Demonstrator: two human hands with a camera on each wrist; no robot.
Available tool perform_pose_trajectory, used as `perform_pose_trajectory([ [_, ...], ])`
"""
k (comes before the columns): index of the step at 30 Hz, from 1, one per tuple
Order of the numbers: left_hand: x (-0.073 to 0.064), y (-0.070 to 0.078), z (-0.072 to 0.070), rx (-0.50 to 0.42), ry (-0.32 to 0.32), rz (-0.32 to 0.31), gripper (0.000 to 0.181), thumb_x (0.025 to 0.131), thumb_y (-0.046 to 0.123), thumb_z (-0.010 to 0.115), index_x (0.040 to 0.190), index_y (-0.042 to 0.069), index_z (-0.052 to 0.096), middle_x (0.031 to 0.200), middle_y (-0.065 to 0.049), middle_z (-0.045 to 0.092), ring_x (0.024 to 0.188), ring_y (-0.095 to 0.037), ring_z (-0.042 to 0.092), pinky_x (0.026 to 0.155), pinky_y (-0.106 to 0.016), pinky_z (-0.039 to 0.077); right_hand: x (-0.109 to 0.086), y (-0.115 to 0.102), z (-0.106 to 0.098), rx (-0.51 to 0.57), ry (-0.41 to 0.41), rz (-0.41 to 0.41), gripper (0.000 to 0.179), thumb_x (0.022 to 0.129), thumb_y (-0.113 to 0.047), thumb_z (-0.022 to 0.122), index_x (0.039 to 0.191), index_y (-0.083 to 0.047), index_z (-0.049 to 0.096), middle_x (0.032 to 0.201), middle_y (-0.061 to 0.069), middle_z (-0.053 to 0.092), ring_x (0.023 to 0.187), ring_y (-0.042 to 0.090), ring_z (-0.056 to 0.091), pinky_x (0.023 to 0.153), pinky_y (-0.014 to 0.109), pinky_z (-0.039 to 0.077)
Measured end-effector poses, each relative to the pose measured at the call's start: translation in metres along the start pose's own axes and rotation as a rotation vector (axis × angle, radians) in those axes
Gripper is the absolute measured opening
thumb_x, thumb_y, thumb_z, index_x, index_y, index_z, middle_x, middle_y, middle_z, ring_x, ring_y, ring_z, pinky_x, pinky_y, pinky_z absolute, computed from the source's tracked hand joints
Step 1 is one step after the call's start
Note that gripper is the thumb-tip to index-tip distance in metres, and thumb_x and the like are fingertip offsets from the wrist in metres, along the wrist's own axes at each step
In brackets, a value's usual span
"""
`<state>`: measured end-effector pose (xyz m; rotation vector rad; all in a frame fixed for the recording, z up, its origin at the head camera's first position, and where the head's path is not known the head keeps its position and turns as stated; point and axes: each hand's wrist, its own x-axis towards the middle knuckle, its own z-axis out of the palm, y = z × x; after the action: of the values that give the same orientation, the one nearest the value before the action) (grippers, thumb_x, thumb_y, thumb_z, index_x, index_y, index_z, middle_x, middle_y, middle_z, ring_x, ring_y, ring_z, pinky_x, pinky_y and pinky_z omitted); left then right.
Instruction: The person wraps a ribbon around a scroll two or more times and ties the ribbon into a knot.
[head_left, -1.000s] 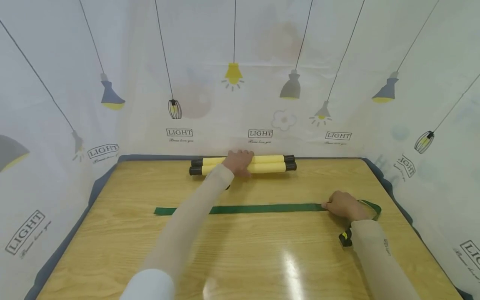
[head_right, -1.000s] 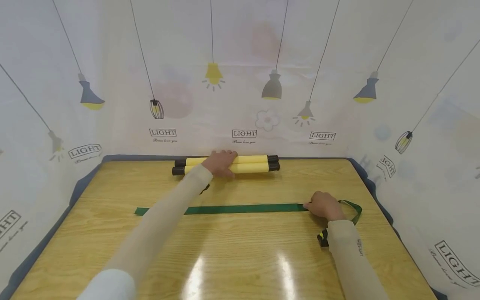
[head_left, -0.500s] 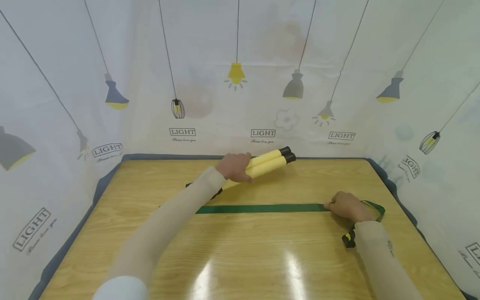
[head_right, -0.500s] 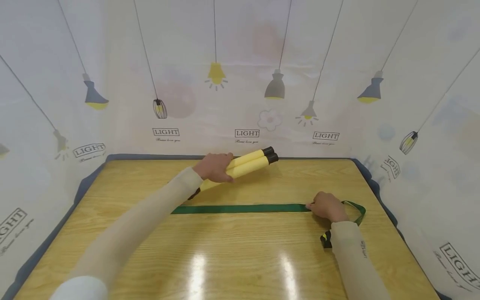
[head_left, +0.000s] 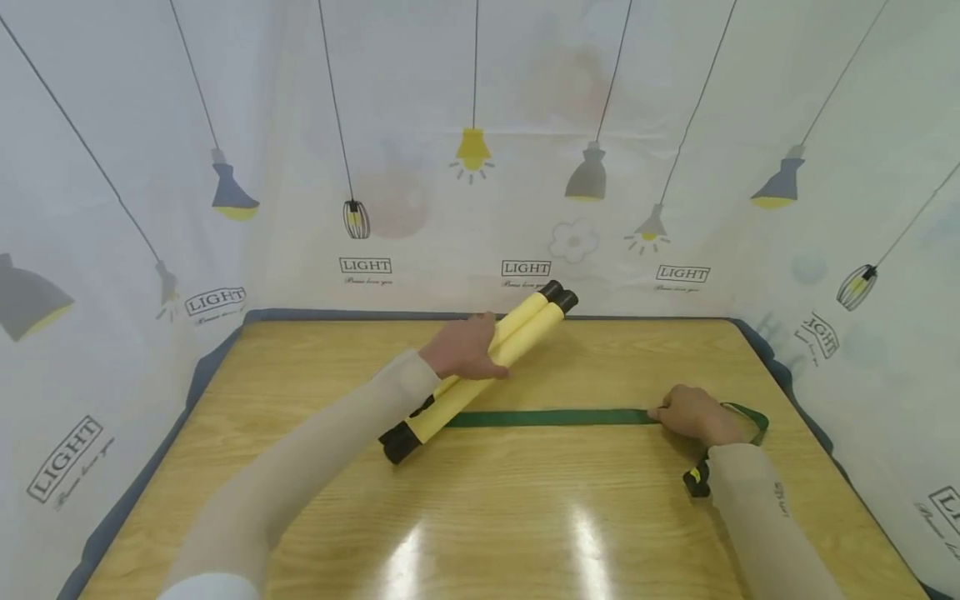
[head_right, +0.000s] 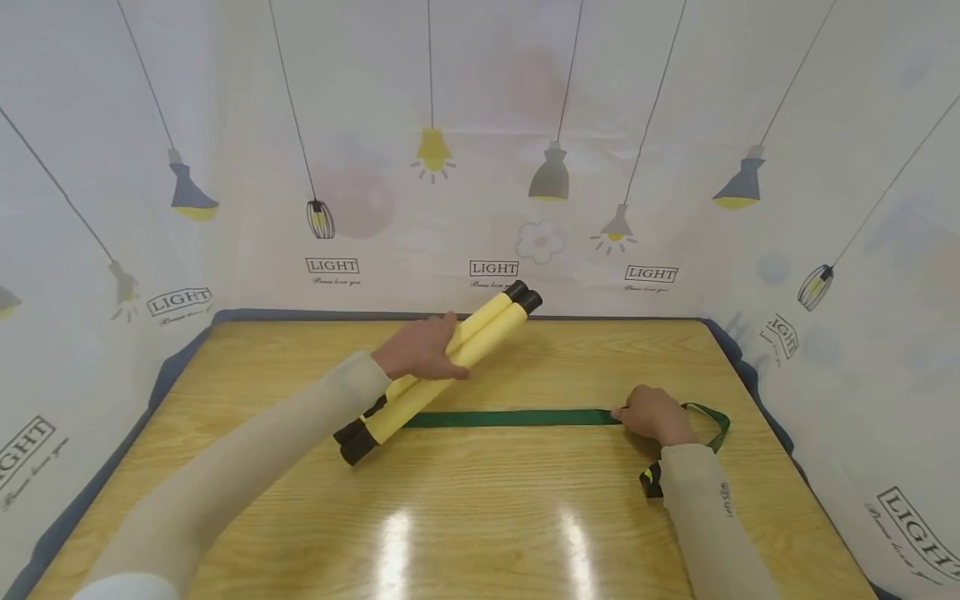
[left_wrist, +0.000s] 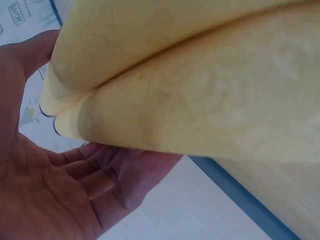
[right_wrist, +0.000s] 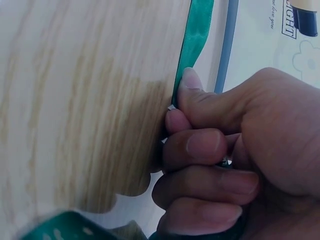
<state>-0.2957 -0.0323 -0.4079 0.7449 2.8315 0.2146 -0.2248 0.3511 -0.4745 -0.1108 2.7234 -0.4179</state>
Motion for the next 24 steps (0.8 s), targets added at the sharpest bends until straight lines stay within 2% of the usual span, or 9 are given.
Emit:
perform_pose_trajectory([
  [3, -0.009, 0.002, 0.003, -0.052, 0.046, -0.021, 0.095, 0.080, 0.066, 0.077, 0.140, -0.001, 0.045, 0.092, -0.004, 0.061, 0.072, -0.015, 0.058, 0.060, -0.028, 0.051, 0.000, -0.001, -0.001, 0.001, 0.007, 0.003, 0.034, 0.104, -0.029, 0.056, 0.090, -0.002, 0.069, 0.096, 0.017, 0.069, 0.073, 0.021, 0.053, 0.068, 0.037, 0.044],
  [7, -0.023, 0.006, 0.008, -0.225, 0.112, -0.071, 0.074, 0.076, 0.061, 0.082, 0.116, 0.005, 0.054, 0.089, -0.005, 0.059, 0.069, -0.016, 0.057, 0.057, -0.028, 0.050, -0.001, -0.001, 0.001, 0.006, 0.018, 0.003, 0.035, 0.104, -0.029, 0.056, 0.079, -0.007, 0.064, 0.080, 0.008, 0.061, 0.067, 0.018, 0.048, 0.065, 0.034, 0.041],
  [9, -0.028, 0.007, 0.011, -0.301, 0.142, -0.101, 0.069, 0.076, 0.059, 0.083, 0.110, 0.006, 0.054, 0.089, -0.006, 0.059, 0.069, -0.017, 0.058, 0.057, -0.029, 0.050, -0.001, 0.000, 0.003, 0.012, 0.024, 0.002, 0.037, 0.104, -0.029, 0.056, 0.072, -0.010, 0.058, 0.073, 0.004, 0.054, 0.064, 0.016, 0.044, 0.062, 0.032, 0.039],
  [13, -0.039, 0.012, 0.019, -0.400, 0.181, -0.183, 0.075, 0.077, 0.057, 0.083, 0.119, 0.003, 0.052, 0.091, -0.008, 0.059, 0.073, -0.020, 0.061, 0.058, -0.029, 0.051, 0.000, 0.000, 0.008, 0.022, 0.030, -0.001, 0.043, 0.104, -0.030, 0.056, 0.065, -0.015, 0.044, 0.064, -0.001, 0.039, 0.059, 0.014, 0.039, 0.059, 0.030, 0.037],
  [15, -0.043, 0.016, 0.024, -0.441, 0.197, -0.220, 0.081, 0.076, 0.056, 0.083, 0.125, 0.001, 0.049, 0.093, -0.009, 0.059, 0.074, -0.021, 0.062, 0.058, -0.030, 0.053, 0.000, 0.001, 0.008, 0.014, 0.034, -0.005, 0.041, 0.104, -0.029, 0.057, 0.067, -0.014, 0.049, 0.065, 0.000, 0.045, 0.060, 0.014, 0.040, 0.060, 0.031, 0.038],
  [17, -0.046, 0.021, 0.030, -0.479, 0.199, -0.263, 0.087, 0.077, 0.056, 0.083, 0.130, -0.002, 0.046, 0.094, -0.010, 0.059, 0.076, -0.022, 0.062, 0.058, -0.031, 0.054, 0.000, 0.002, 0.007, 0.002, 0.037, -0.010, 0.038, 0.104, -0.029, 0.057, 0.071, -0.010, 0.057, 0.073, 0.004, 0.057, 0.062, 0.015, 0.044, 0.061, 0.032, 0.040],
  [20, -0.049, 0.028, 0.040, -0.527, 0.213, -0.316, 0.096, 0.076, 0.058, 0.083, 0.137, -0.005, 0.043, 0.097, -0.013, 0.061, 0.080, -0.024, 0.063, 0.060, -0.033, 0.055, 0.000, 0.002, 0.007, -0.008, 0.039, -0.014, 0.035, 0.104, -0.028, 0.057, 0.076, -0.008, 0.062, 0.080, 0.008, 0.063, 0.064, 0.017, 0.046, 0.063, 0.033, 0.041],
  [24, -0.051, 0.036, 0.051, -0.546, 0.235, -0.372, 0.108, 0.076, 0.060, 0.083, 0.146, -0.008, 0.037, 0.108, -0.020, 0.065, 0.088, -0.028, 0.065, 0.067, -0.037, 0.057, 0.000, 0.002, 0.006, -0.006, 0.037, -0.009, 0.038, 0.104, -0.029, 0.056, 0.071, -0.010, 0.056, 0.069, 0.004, 0.052, 0.062, 0.016, 0.044, 0.062, 0.032, 0.040],
])
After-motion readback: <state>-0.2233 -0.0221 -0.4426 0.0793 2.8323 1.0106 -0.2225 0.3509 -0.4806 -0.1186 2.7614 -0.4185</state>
